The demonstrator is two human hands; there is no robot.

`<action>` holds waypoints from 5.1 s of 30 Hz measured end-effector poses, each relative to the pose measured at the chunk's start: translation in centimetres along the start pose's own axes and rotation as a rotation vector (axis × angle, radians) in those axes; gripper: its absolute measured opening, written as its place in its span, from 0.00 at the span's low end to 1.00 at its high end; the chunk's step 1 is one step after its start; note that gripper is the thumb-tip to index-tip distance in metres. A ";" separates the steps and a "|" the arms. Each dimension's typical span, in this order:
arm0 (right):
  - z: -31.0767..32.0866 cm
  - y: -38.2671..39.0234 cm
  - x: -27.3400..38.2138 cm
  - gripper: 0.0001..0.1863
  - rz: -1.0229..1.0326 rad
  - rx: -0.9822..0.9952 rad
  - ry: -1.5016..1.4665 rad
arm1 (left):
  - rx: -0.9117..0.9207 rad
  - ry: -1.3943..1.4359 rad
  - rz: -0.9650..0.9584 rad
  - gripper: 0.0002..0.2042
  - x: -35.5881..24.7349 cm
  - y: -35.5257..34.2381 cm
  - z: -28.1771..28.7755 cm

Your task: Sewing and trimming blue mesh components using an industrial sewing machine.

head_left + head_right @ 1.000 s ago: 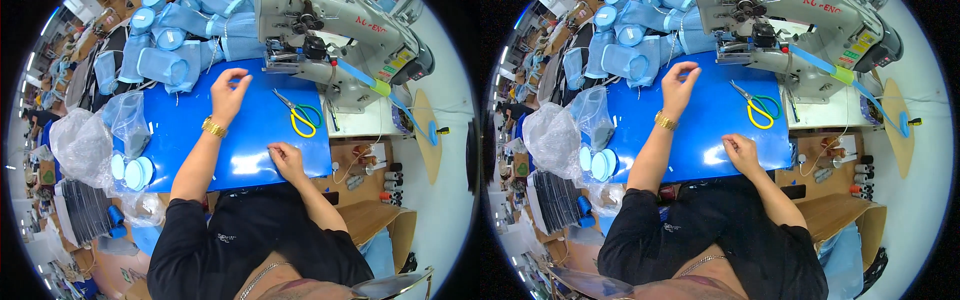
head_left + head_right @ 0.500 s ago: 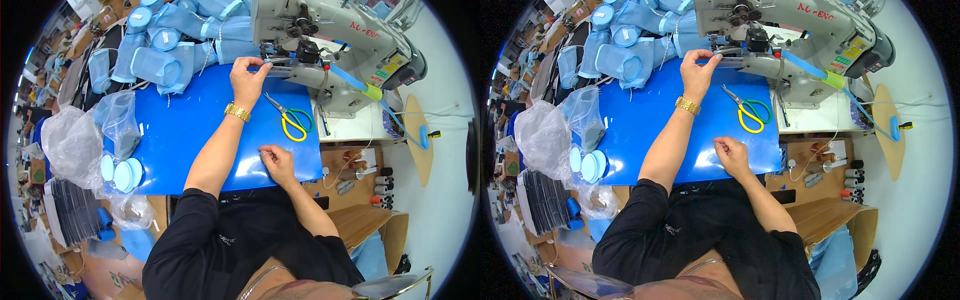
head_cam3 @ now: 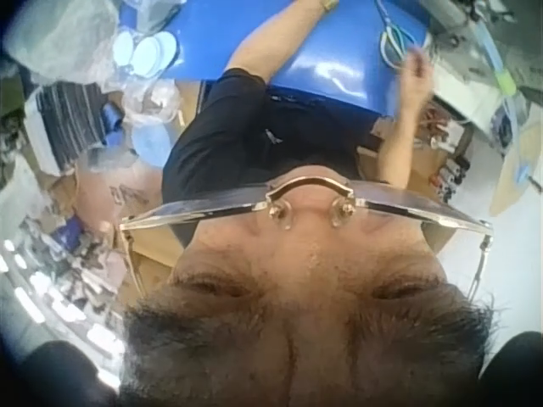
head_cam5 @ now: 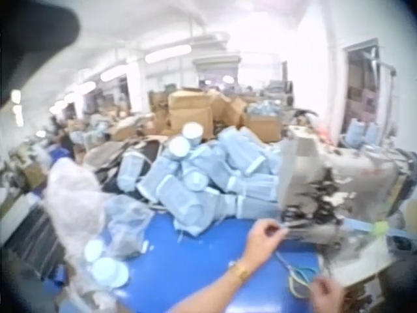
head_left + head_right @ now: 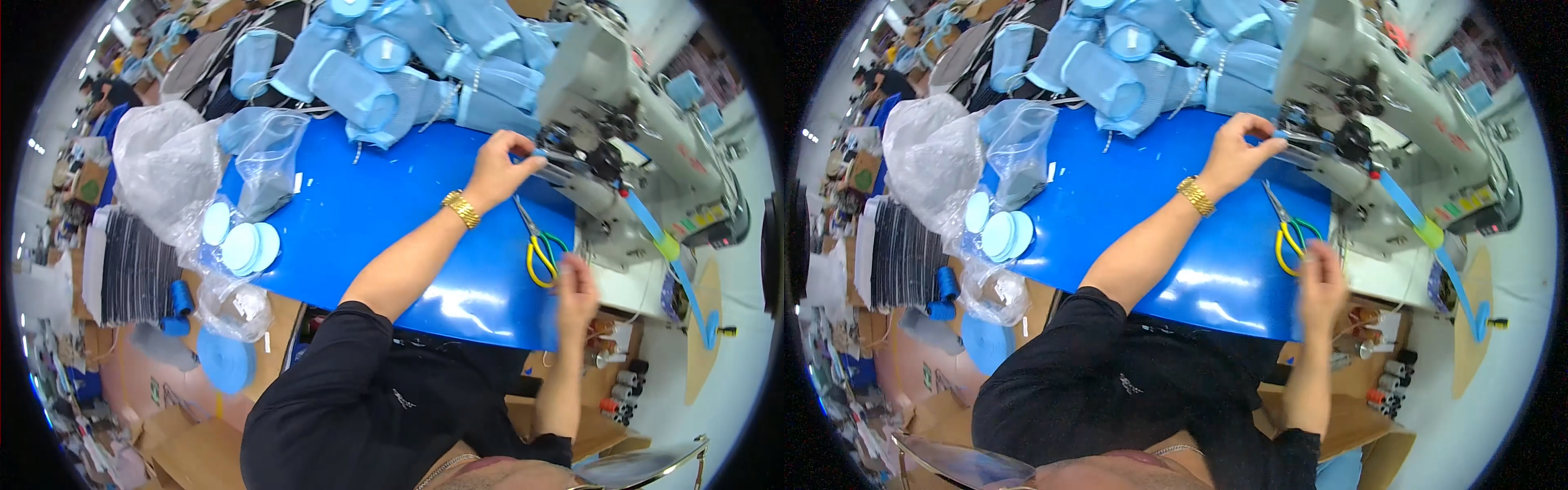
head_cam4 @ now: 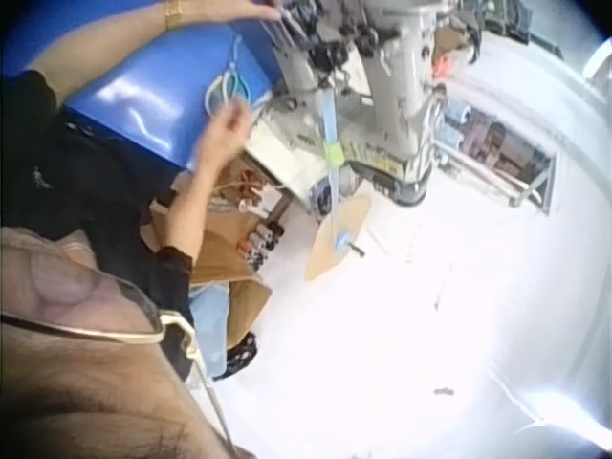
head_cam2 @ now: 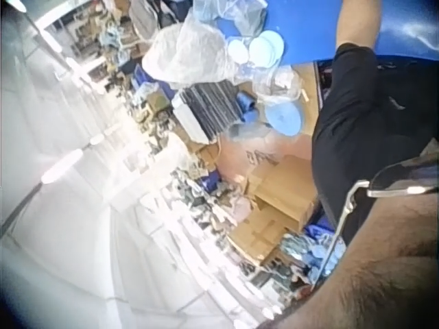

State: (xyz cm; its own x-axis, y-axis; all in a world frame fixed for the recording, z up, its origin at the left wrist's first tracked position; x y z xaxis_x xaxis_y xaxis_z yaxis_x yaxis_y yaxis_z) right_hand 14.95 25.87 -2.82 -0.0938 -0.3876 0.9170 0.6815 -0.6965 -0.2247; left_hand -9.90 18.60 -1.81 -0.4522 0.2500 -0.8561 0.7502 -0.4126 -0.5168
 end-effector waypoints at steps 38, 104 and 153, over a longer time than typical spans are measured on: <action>6.8 -14.7 4.1 0.10 0.240 -0.140 0.490 | 0.227 0.137 0.260 0.08 -1.3 -1.2 2.0; 16.0 16.9 2.6 0.08 0.103 -0.564 0.323 | 0.225 -0.185 0.405 0.18 7.2 1.5 5.9; -8.1 8.2 -1.7 0.34 0.086 0.249 -0.019 | -0.057 0.065 0.487 0.17 -4.0 22.5 13.6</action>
State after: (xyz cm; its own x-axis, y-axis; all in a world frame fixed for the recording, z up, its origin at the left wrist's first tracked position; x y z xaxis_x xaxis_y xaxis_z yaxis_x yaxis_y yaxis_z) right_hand 14.80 15.91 -8.93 -0.0158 -0.4261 0.9045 0.8444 -0.4901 -0.2161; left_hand 2.17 -3.58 -10.04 -0.0127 0.0946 -0.9954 0.8931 -0.4467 -0.0538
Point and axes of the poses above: each hand's wrist, its own y-axis away from the middle knuckle, its own z-axis out of the back of the hand, x = y × z, the point moved 2 cm from there along -y, towards the middle knuckle
